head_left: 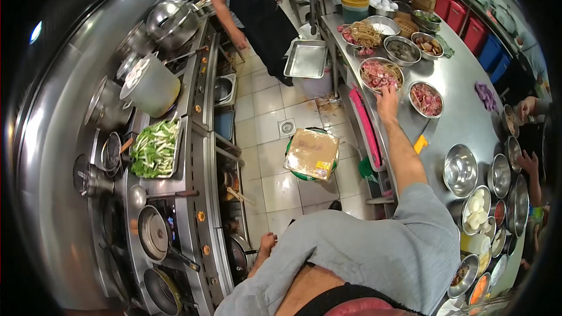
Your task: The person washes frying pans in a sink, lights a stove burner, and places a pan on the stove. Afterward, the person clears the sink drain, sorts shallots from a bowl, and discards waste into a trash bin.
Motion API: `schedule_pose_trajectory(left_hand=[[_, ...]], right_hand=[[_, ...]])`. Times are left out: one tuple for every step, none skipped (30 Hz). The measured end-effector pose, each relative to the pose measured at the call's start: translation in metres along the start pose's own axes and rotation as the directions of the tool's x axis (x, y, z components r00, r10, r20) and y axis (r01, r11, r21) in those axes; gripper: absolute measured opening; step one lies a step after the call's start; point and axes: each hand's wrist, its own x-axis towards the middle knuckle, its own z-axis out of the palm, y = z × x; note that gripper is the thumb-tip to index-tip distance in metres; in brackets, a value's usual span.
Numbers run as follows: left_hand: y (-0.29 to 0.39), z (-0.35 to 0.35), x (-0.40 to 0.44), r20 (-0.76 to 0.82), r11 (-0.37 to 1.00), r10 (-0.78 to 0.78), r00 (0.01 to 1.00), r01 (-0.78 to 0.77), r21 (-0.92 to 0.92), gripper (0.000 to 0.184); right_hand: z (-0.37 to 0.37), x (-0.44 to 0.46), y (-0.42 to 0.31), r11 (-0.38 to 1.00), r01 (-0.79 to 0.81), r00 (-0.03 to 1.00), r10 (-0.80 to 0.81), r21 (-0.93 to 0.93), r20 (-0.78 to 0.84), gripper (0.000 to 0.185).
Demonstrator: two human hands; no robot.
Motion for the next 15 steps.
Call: schedule_pose_trajectory(left_hand=[[0.008,0.003,-0.007,-0.033,0.996,0.015,0.999,-0.017,-0.083,0.028],[0.014,0.006,-0.011,-0.071,0.995,0.036,0.997,-0.042,-0.093,0.032],[0.020,0.008,-0.014,-0.108,0.992,0.057,0.992,-0.069,-0.102,0.035],[0.029,0.007,-0.020,-0.113,0.991,0.062,0.992,-0.075,-0.110,0.035],[0.036,0.006,-0.029,-0.104,0.986,0.094,0.990,-0.107,-0.127,0.038],[0.041,0.004,-0.037,-0.094,0.980,0.124,0.988,-0.137,-0.144,0.041],[0.041,0.004,-0.040,-0.108,0.977,0.164,0.981,-0.176,-0.121,0.041],[0.042,0.004,-0.045,-0.120,0.972,0.200,0.972,-0.212,-0.097,0.042],[0.041,0.005,-0.050,-0.130,0.955,0.266,0.955,-0.280,-0.098,0.041],[0.044,0.005,-0.061,-0.138,0.935,0.327,0.935,-0.341,-0.097,0.040],[0.048,0.004,-0.074,-0.120,0.909,0.387,0.914,-0.400,-0.120,0.040],[0.053,0.005,-0.090,-0.101,0.879,0.442,0.891,-0.453,-0.147,0.040],[0.057,0.007,-0.110,-0.098,0.838,0.485,0.869,-0.494,-0.233,0.040],[0.064,0.009,-0.130,-0.104,0.785,0.527,0.844,-0.530,-0.321,0.041],[0.069,0.008,-0.154,-0.095,0.757,0.545,0.833,-0.538,-0.372,0.043]], right_hand=[[-0.006,-0.005,-0.001,1.000,0.012,1.000,-0.012,0.007,0.000,0.022],[-0.012,-0.012,-0.004,0.999,0.025,1.000,-0.025,0.032,-0.003,0.022],[-0.020,-0.018,-0.008,0.998,0.037,0.999,-0.037,0.056,-0.008,0.022],[-0.029,-0.024,-0.014,0.994,0.052,0.999,-0.051,0.091,-0.011,0.022],[-0.039,-0.030,-0.021,0.994,0.058,0.998,-0.057,0.096,-0.014,0.022],[-0.051,-0.037,-0.031,0.987,0.108,0.994,-0.104,0.121,-0.038,0.022],[-0.066,-0.045,-0.042,0.977,0.158,0.987,-0.150,0.143,-0.061,0.022],[-0.081,-0.053,-0.055,0.976,0.163,0.986,-0.156,0.143,-0.059,0.022],[-0.096,-0.064,-0.069,0.961,0.214,0.977,-0.211,0.174,-0.035,0.025],[-0.112,-0.078,-0.086,0.943,0.261,0.964,-0.265,0.207,-0.008,0.028],[-0.130,-0.095,-0.103,0.944,0.258,0.964,-0.266,0.204,0.011,0.028],[-0.150,-0.114,-0.123,0.895,0.350,0.930,-0.366,0.276,0.007,0.027],[-0.165,-0.134,-0.141,0.831,0.436,0.886,-0.463,0.346,-0.005,0.027],[-0.177,-0.156,-0.156,0.792,0.478,0.852,-0.523,0.379,0.018,0.026],[-0.190,-0.180,-0.170,0.747,0.518,0.810,-0.585,0.416,0.040,0.025]])
